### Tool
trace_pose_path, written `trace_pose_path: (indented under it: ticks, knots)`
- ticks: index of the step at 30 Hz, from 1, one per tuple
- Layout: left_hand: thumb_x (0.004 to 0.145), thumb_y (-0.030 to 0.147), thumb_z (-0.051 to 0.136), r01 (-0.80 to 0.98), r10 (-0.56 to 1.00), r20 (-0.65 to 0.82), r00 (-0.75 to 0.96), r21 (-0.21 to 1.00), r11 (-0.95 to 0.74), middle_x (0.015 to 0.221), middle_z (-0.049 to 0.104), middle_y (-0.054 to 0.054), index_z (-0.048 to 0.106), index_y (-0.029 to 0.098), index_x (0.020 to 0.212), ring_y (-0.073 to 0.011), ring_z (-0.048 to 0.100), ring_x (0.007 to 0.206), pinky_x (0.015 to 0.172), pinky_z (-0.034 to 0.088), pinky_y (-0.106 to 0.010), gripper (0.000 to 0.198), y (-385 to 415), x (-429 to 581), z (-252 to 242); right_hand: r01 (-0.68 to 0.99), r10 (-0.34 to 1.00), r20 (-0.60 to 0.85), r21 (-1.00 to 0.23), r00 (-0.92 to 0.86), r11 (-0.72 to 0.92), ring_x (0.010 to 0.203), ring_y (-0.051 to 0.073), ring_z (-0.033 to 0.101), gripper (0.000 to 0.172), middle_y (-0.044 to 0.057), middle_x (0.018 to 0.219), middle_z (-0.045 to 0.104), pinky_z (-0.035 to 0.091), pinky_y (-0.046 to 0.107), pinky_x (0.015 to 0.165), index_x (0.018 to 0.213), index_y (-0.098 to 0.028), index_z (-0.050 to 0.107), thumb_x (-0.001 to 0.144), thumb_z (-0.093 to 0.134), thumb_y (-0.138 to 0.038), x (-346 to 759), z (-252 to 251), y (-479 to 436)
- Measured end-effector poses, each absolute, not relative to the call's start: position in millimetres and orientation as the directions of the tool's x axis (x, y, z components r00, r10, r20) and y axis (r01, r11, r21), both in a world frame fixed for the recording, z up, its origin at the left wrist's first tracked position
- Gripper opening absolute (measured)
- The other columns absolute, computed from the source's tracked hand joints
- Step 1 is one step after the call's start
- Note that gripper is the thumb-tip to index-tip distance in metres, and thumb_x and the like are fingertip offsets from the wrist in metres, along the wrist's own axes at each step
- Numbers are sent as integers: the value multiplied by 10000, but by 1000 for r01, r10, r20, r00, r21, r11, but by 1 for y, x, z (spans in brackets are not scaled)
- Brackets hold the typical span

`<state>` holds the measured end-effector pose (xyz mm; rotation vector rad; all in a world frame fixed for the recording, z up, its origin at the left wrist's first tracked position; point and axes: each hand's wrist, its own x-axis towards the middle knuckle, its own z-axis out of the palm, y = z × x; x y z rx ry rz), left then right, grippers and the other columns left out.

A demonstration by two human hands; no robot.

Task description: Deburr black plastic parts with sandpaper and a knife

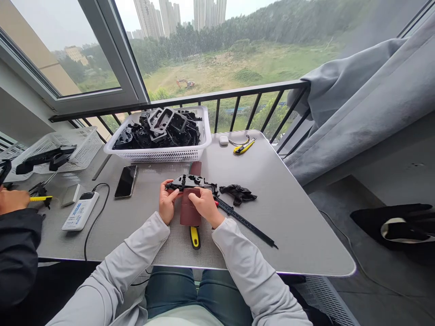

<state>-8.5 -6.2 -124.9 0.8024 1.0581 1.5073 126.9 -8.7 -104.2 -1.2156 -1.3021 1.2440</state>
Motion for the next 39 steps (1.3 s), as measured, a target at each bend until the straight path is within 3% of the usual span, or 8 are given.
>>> trace_pose_path:
  ticks: [9, 18, 25, 28, 32, 39]
  knots:
    - [545, 321, 828, -338, 960, -38, -277, 939, -61, 744, 580, 48, 437, 237, 976, -120, 599, 669, 690, 498, -276, 588, -3, -5, -124, -74, 993, -85, -993, -83, -92, 507, 121, 425, 153, -29, 517, 527, 328, 252, 484, 553, -193, 552, 588, 566, -341, 126, -102, -7]
    - [501, 328, 834, -408, 927, -106, -359, 911, -54, 798, 564, 40, 391, 253, 973, -132, 597, 754, 742, 509, -299, 652, 4, -8, -128, -375, 972, -184, -919, 147, -117, 493, 108, 384, 173, -49, 509, 479, 310, 252, 484, 549, -206, 508, 567, 614, -341, 134, -94, -3]
    - [547, 161, 743, -523, 908, -190, -374, 852, -37, 842, 592, 40, 441, 266, 1088, -110, 593, 724, 684, 516, -255, 628, 3, -9, -125, -350, 989, -88, -936, 121, -40, 518, 116, 430, 139, -30, 549, 540, 343, 250, 503, 606, -189, 594, 589, 612, -325, 130, -98, -6]
    - [550, 123, 686, -603, 921, -246, -303, 798, 14, 718, 610, 49, 552, 205, 910, -91, 574, 610, 638, 509, -243, 393, 4, -12, -125, -327, 995, -52, -945, 84, -22, 500, 111, 422, 151, -36, 524, 519, 328, 249, 496, 578, -189, 577, 600, 615, -333, 128, -103, -7]
    - [542, 111, 641, -672, 947, -312, -74, 717, 183, 624, 644, 32, 589, 170, 656, -108, 587, 583, 647, 513, -264, 139, 4, -14, -125, -330, 996, -42, -944, 77, -15, 505, 110, 427, 147, -34, 538, 531, 335, 249, 499, 586, -190, 575, 607, 613, -330, 127, -104, -9]
    - [612, 158, 568, -632, 922, -335, 193, 677, 378, 757, 742, -49, 697, 143, 726, -185, 655, 645, 592, 486, -290, 174, 2, -16, -118, -305, 998, -19, -952, 61, 1, 499, 106, 417, 159, -39, 527, 510, 334, 245, 487, 566, -192, 550, 616, 612, -329, 127, -102, -12]
